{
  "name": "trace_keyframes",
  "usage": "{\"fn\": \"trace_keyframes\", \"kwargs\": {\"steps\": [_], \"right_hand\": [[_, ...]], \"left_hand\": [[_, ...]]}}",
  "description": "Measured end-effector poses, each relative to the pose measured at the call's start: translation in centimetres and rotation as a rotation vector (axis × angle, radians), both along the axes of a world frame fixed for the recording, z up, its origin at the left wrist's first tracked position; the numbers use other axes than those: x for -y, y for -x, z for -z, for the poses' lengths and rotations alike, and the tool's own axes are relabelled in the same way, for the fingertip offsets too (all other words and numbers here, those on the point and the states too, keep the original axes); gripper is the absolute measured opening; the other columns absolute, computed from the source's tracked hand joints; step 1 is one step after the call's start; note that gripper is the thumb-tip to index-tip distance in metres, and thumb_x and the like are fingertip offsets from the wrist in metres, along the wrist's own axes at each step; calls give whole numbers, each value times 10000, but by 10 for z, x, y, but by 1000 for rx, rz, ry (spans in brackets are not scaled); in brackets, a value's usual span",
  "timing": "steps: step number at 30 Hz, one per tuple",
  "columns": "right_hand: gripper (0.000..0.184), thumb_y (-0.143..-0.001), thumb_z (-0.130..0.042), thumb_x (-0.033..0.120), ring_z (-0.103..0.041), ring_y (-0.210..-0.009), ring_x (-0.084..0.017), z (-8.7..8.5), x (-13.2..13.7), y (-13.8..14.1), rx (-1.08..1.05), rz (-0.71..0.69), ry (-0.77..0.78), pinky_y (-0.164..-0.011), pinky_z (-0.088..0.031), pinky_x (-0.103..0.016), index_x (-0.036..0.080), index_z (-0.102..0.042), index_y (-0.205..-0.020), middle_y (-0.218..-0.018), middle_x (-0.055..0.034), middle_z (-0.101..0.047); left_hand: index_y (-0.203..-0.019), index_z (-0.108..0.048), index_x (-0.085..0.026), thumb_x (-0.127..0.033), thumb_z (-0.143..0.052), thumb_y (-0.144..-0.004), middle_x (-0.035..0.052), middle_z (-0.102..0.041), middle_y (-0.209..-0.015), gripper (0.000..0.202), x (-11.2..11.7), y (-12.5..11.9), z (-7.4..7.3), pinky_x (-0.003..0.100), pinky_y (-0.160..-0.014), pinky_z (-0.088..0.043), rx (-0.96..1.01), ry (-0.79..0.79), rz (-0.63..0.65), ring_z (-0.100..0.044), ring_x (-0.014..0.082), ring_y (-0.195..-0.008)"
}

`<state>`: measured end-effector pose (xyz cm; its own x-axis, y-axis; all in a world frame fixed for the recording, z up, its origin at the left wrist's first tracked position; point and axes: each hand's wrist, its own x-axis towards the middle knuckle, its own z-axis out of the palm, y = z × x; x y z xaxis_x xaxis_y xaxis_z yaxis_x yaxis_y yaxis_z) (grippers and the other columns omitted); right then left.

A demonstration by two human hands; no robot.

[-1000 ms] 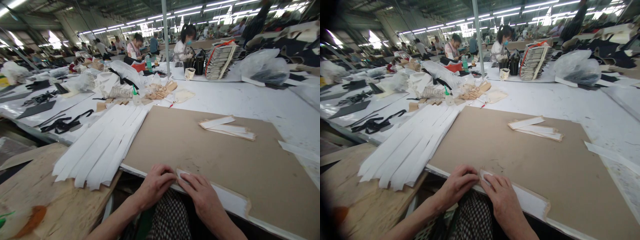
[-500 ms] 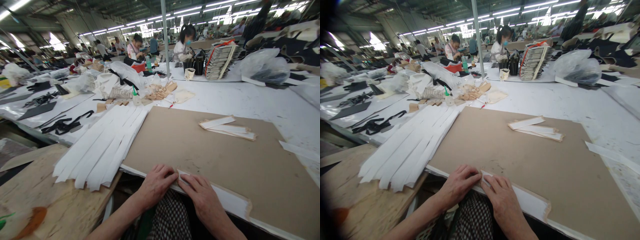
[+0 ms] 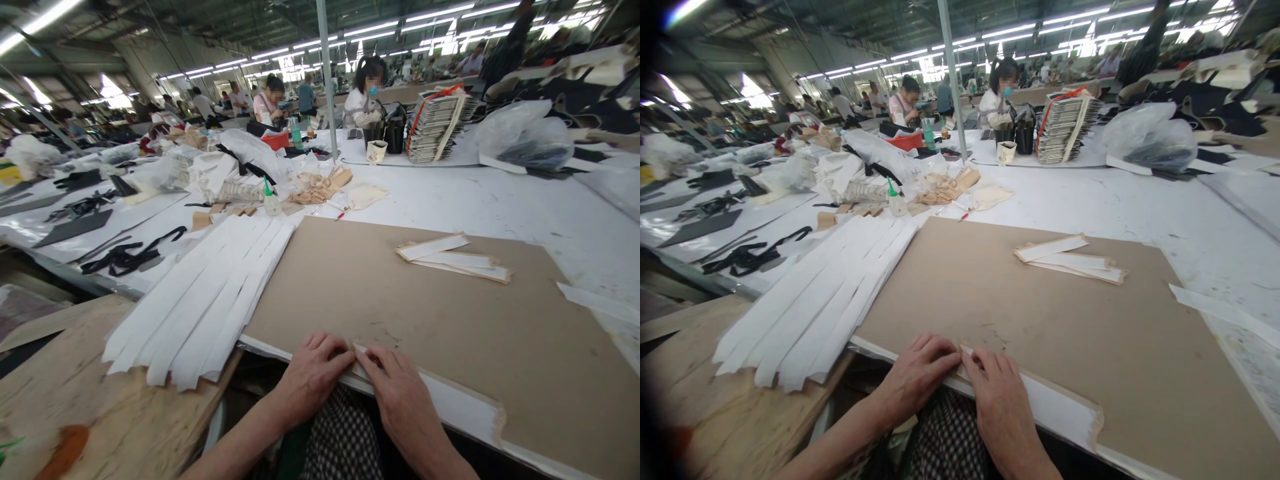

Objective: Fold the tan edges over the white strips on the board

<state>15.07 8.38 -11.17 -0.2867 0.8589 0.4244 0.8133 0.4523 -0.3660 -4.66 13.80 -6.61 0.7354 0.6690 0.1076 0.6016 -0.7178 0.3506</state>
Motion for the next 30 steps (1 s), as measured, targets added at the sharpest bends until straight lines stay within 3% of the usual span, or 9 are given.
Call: {"fn": "trace_keyframes", "kwargs": {"steps": [7,15,30], "right_hand": [[455,-854,-472,36,-531,-966,-244,0,-1,3,9,18,-35,-841,-454,-387,170,-580,-1275,-1113,-94,-614],[437,-856,-469,37,-521,-967,-244,2,-1,3,-1,11,-57,-838,-443,-389,147,-587,-1263,-1114,-98,-612],[443,-865,-463,43,-519,-952,-237,1,-1,3,-7,15,-56,-837,-436,-378,162,-574,-1277,-1110,-89,-613]], "left_hand": [[-980,-630,-196,-180,-526,-950,52,-579,-1075,109,-3,-8,4,300,-921,-458,343,176,-243,-563,175,-1030],[-938,-657,-197,-212,-550,-938,55,-609,-1025,108,-8,-21,6,336,-896,-485,370,106,-259,-583,193,-992],[-955,-656,-186,-178,-580,-922,58,-604,-1037,83,-13,-16,11,331,-891,-491,387,136,-206,-579,186,-1000]]}}
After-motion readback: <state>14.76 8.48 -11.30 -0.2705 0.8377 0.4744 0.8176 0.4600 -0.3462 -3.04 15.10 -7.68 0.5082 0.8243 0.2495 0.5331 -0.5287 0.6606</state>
